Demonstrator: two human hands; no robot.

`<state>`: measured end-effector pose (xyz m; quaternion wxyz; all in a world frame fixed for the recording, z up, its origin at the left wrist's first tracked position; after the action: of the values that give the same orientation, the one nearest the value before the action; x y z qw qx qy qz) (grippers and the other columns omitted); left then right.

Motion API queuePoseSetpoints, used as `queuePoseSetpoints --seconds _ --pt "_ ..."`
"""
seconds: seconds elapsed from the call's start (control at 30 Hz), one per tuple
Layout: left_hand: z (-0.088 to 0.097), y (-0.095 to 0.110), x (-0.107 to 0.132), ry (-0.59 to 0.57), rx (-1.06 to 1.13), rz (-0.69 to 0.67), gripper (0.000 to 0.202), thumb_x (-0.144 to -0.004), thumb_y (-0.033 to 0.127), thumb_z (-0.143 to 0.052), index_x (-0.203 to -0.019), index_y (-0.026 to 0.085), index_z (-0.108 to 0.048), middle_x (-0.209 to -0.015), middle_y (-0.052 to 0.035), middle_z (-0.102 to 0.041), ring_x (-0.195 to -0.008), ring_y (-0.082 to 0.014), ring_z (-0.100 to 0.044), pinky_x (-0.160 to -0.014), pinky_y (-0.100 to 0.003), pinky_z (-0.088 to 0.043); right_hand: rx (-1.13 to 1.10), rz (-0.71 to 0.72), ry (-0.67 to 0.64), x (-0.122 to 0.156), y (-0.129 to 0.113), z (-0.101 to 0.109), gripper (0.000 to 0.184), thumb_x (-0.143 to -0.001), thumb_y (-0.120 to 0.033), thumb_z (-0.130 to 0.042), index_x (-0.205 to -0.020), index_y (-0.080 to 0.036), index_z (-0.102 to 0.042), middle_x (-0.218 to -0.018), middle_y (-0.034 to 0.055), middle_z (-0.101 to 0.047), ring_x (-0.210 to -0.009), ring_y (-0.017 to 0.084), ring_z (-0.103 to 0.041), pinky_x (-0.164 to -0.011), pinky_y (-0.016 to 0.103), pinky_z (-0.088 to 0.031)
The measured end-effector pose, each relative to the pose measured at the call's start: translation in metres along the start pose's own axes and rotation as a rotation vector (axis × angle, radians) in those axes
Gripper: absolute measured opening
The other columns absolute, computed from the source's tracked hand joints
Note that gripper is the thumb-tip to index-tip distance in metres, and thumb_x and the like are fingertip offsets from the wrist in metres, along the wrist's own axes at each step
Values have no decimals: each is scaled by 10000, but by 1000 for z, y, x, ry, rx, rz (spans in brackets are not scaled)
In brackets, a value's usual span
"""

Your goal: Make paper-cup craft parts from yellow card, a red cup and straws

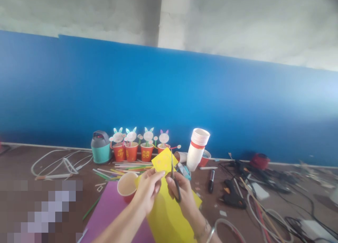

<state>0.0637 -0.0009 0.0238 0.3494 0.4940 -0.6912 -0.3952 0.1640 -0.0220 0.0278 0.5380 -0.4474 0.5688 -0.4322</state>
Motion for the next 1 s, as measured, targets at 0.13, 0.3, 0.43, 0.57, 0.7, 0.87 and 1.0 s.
queuePoseSetpoints --seconds 0.13,0.3,0.43,0.57,0.7,0.87,1.0 --pt "0 2 -1 -7 -3 -19 254 -657 345 -732 -667 149 -570 -403 117 -278 -368 -24 -130 -394 -225 -30 9 11 -15 0 -1 -1 391 -767 -552 -638 -686 -187 -521 -441 -99 -329 -396 57 -270 -395 209 -204" --pt "2 1 -1 8 -12 -10 250 -655 340 -728 -666 153 -562 -407 118 -279 -369 -24 -137 -391 -219 -27 0 3 -15 0 0 0 386 -774 -544 -635 -686 -186 -524 -436 -104 -316 -393 54 -260 -393 207 -196" --pt "1 2 0 10 -12 -19 243 -661 344 -718 -690 157 -565 -400 121 -277 -366 -26 -139 -382 -208 -28 -5 5 -25 -1 -2 -1 404 -765 -566 -634 -685 -186 -523 -439 -104 -313 -393 54 -256 -394 205 -200" --pt "8 -2 3 121 46 22 327 -610 382 -760 -718 179 -527 -452 113 -362 -363 -20 -223 -372 -177 -72 -1 6 -26 1 -2 -5 446 -751 -614 -620 -669 -189 -517 -439 -101 -310 -396 57 -264 -399 208 -213" --pt "10 -6 5 169 68 33 395 -570 393 -814 -723 177 -521 -472 124 -363 -359 -4 -218 -363 -157 -130 8 2 -55 4 1 -13 449 -762 -614 -608 -662 -184 -530 -440 -97 -324 -395 56 -266 -396 209 -213" --pt "8 -2 4 128 50 -11 415 -587 450 -797 -843 176 -620 -548 51 -552 -382 -69 -439 -368 -190 -289 6 -13 -71 5 3 -16 432 -755 -600 -625 -689 -182 -538 -453 -88 -369 -400 62 -315 -401 206 -240" --pt "3 2 3 60 11 -46 422 -623 463 -770 -908 170 -664 -669 -17 -666 -441 -139 -561 -404 -242 -396 8 -20 -61 5 1 -14 434 -747 -605 -628 -704 -183 -540 -459 -84 -389 -405 66 -332 -406 206 -253"
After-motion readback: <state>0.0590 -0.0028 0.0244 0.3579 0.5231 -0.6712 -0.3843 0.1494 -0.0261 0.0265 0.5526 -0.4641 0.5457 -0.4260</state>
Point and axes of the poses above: each hand's wrist, its own x-axis away from the middle knuckle, its own z-axis out of the back of the hand, y = z × x, the point moved 9 cm from there along -x, towards the middle knuckle
